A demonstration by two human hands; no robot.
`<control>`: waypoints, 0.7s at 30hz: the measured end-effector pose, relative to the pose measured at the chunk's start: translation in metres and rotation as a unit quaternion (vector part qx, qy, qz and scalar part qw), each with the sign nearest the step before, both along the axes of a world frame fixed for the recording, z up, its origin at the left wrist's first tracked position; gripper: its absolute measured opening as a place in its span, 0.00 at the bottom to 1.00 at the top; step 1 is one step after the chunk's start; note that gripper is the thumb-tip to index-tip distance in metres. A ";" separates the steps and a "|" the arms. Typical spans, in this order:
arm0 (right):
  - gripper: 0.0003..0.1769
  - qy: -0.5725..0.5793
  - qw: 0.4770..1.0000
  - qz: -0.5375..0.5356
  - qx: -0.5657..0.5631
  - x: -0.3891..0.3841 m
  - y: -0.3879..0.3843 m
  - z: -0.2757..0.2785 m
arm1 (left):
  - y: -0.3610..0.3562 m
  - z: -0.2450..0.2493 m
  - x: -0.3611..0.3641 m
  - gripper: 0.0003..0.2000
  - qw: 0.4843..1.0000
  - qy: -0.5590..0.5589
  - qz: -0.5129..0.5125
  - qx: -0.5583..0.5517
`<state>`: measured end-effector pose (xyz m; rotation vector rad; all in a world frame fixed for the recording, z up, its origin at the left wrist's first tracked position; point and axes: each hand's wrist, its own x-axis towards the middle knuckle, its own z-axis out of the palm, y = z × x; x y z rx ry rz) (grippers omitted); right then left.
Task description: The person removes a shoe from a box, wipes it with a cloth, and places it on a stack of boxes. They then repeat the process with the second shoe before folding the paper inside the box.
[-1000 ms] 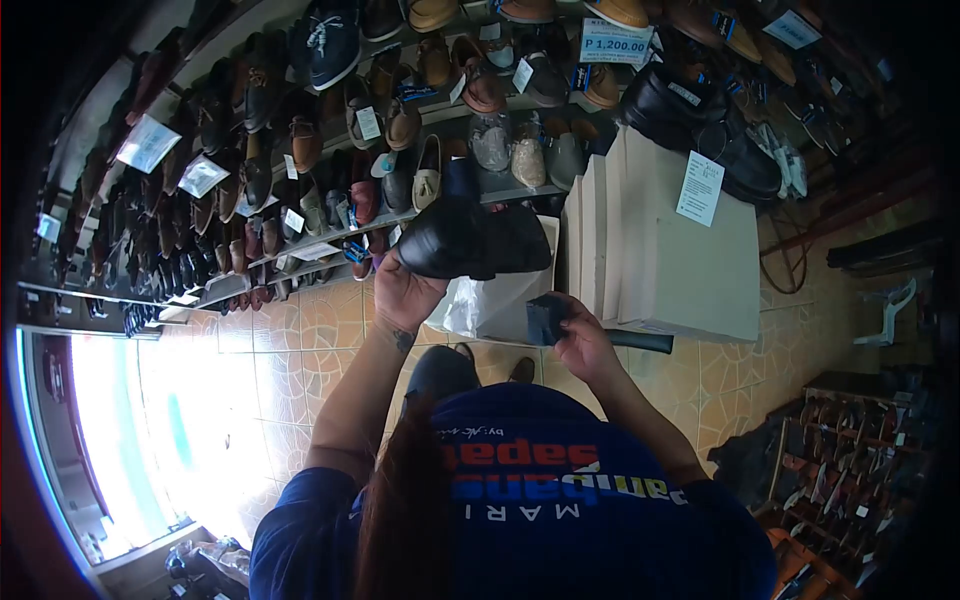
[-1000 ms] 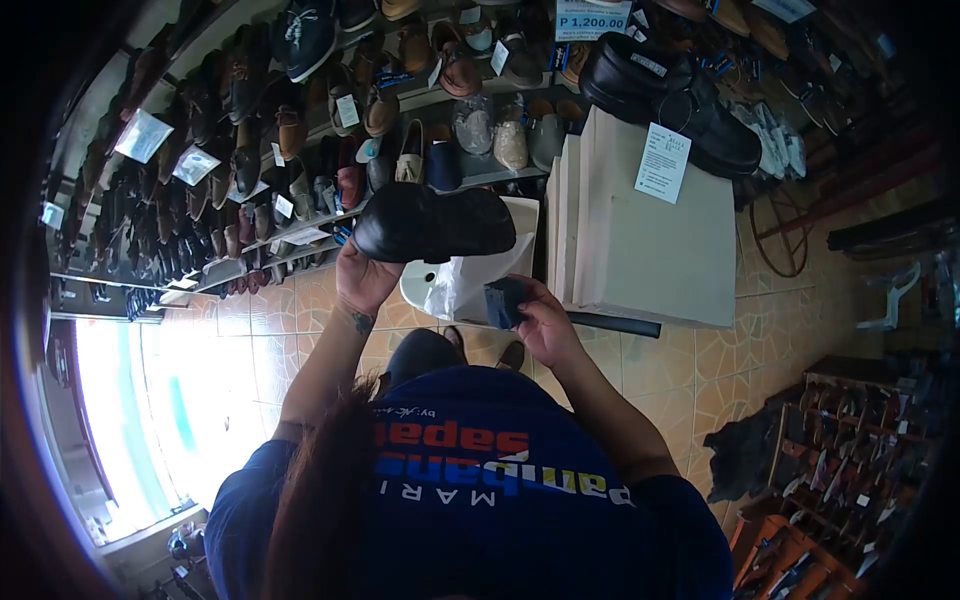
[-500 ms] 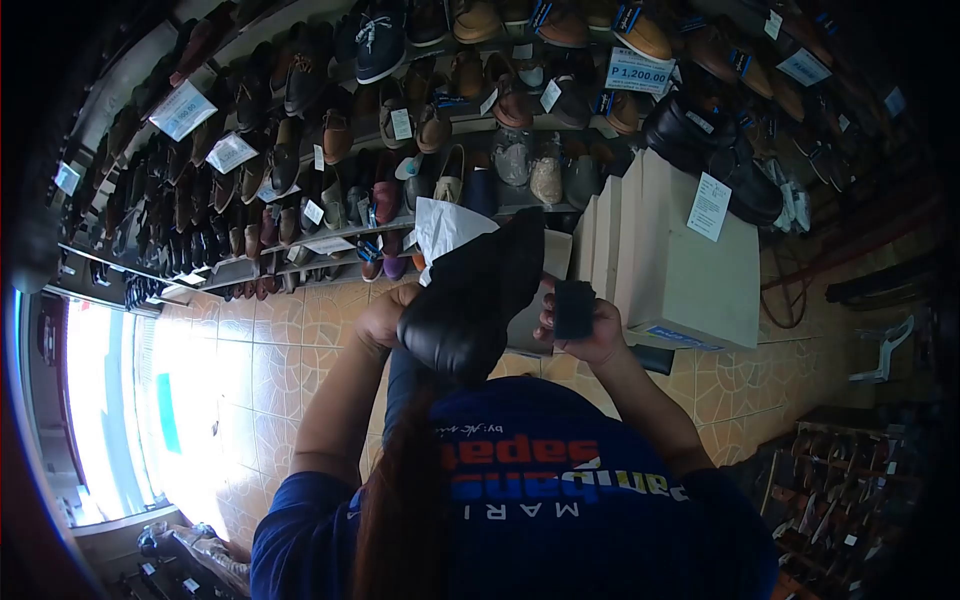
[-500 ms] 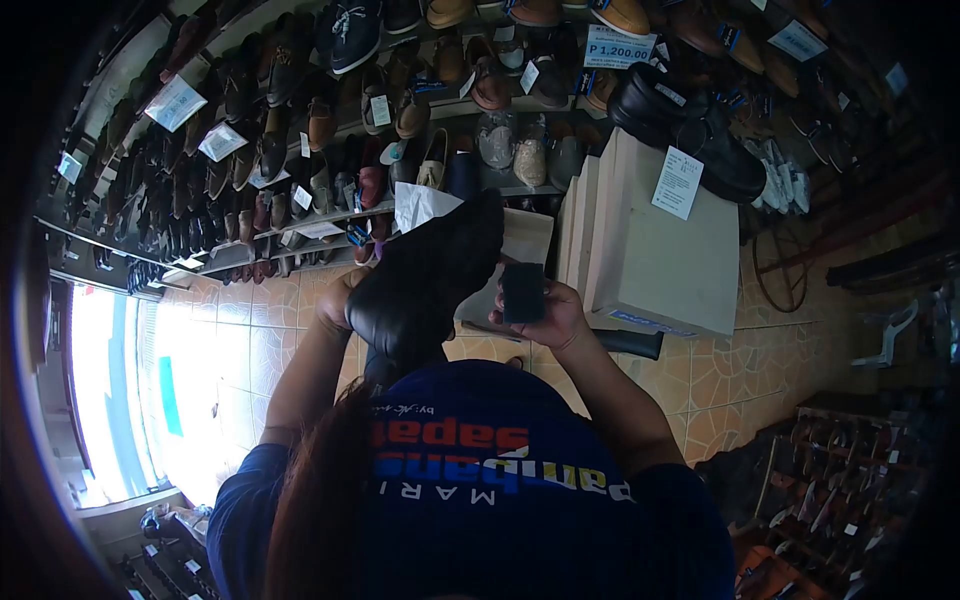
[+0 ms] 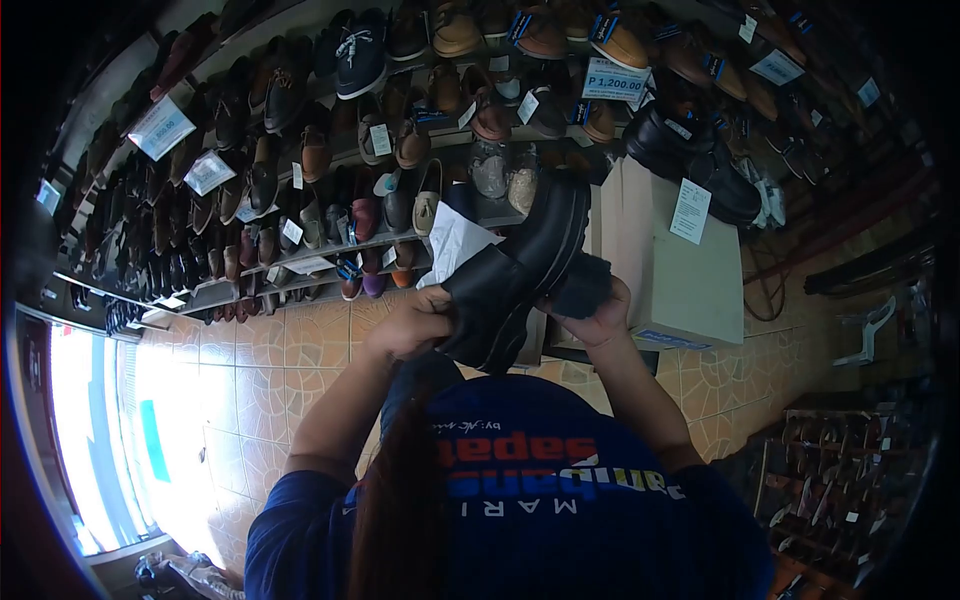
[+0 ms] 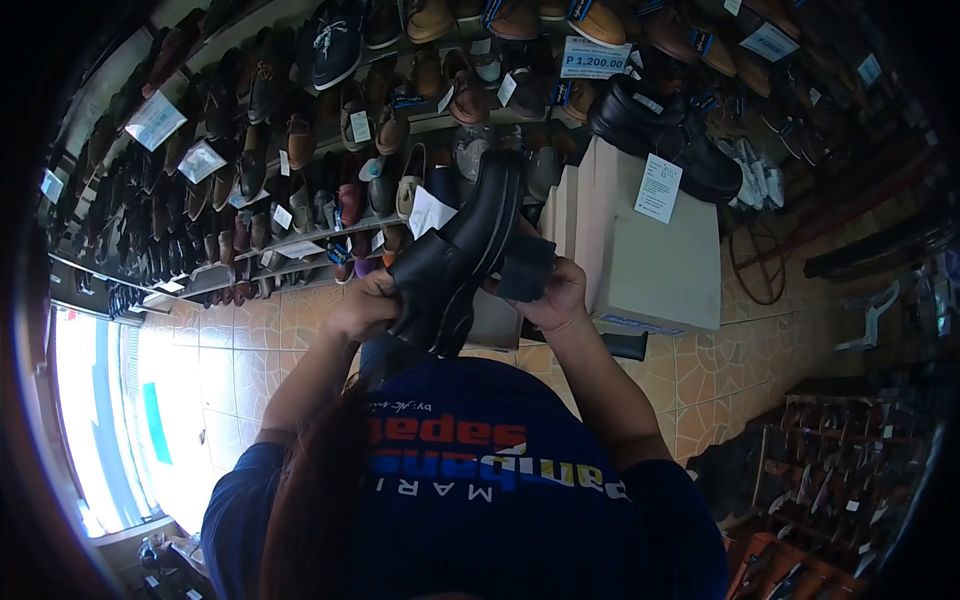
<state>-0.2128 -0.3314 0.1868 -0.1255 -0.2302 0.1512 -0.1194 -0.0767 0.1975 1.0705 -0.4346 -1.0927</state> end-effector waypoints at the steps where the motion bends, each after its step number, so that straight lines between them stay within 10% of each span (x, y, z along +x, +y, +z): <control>1: 0.48 -0.021 1.000 -0.001 0.008 0.002 0.001 -0.004 | 0.000 0.000 -0.001 0.20 0.999 0.013 -0.014 -0.046; 8: 0.46 -0.059 0.998 -0.006 -0.020 0.004 0.008 -0.008 | -0.010 -0.029 -0.004 0.23 0.964 0.176 -0.004 -0.197; 15: 0.38 0.073 0.971 -0.194 -0.118 -0.012 0.008 0.031 | -0.026 -0.010 -0.020 0.33 0.970 -0.233 0.065 -0.008; 18: 0.34 0.037 0.829 -0.400 -0.389 -0.020 0.011 0.056 | -0.030 0.019 -0.018 0.34 0.805 -0.585 0.021 0.095; 21: 0.29 -0.070 0.446 -0.576 -0.682 -0.016 0.009 0.073 | -0.035 0.024 -0.029 0.39 0.747 -0.643 -0.014 0.169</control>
